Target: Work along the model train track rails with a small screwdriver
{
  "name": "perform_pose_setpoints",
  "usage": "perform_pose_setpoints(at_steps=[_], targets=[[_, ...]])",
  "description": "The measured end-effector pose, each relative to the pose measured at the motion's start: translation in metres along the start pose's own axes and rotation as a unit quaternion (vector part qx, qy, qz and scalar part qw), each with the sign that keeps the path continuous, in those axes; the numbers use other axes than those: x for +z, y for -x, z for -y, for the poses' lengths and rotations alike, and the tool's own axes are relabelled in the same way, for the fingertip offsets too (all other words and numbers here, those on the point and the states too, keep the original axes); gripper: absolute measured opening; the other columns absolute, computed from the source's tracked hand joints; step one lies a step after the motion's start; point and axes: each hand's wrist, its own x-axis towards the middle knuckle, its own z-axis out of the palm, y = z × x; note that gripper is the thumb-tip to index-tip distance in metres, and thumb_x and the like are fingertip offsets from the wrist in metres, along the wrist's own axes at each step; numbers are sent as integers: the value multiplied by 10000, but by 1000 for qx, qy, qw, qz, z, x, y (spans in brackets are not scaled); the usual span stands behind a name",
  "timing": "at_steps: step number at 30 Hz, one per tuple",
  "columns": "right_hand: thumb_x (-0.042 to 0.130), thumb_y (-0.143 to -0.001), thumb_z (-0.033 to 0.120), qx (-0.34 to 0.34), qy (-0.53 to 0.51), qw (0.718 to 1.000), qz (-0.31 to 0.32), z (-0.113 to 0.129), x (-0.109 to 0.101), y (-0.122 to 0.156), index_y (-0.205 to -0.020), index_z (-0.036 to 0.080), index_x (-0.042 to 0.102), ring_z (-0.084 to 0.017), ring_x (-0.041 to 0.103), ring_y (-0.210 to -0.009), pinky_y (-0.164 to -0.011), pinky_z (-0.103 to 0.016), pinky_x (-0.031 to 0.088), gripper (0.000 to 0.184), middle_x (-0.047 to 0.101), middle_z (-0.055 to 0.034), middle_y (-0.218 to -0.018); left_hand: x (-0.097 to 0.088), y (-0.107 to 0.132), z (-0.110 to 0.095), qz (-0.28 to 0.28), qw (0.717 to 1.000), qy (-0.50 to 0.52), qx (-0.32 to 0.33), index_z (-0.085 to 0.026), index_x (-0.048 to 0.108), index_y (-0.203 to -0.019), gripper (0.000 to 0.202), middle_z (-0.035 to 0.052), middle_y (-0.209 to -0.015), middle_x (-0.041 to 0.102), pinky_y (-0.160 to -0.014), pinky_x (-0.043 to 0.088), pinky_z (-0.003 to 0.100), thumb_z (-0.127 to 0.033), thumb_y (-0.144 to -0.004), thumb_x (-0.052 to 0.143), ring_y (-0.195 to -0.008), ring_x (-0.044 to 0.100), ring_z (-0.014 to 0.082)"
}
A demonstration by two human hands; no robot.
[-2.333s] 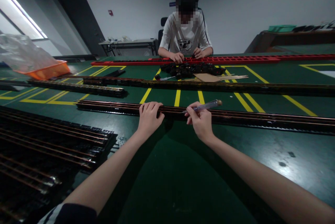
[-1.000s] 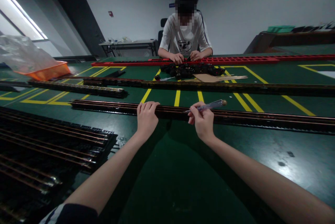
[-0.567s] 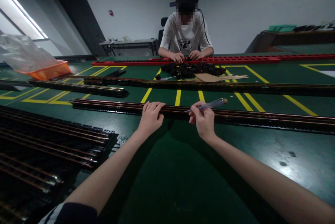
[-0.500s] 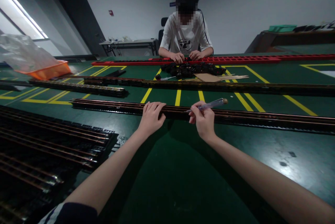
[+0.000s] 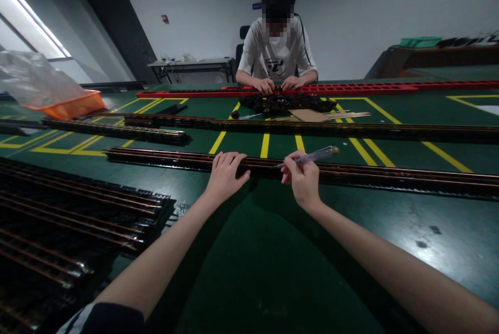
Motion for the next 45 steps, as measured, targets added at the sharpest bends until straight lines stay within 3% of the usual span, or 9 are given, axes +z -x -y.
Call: perform_pose_setpoints(at_steps=[15,45], targets=[[510,-828,255,0,10,1000,5,2,-1,0,-695,181,483,-59,520,-405,-370,-174,403,155,545,33,-574,-4,0,-3,15,1000,-4,-10,-173,526,-1157,322,73,-1131,587,-1078,283,453,-185,-855,415,-1101,494,216],[528,-830,294,1,15,1000,15,-3,-1,0,-688,180,500,-63,517,-411,-375,-175,400,184,550,30,-576,-5,-1,-4,14,1000,9,-17,-197,542,-1125,282,58,-1127,601,-1077,287,455,-192,-880,404,-1097,509,211]])
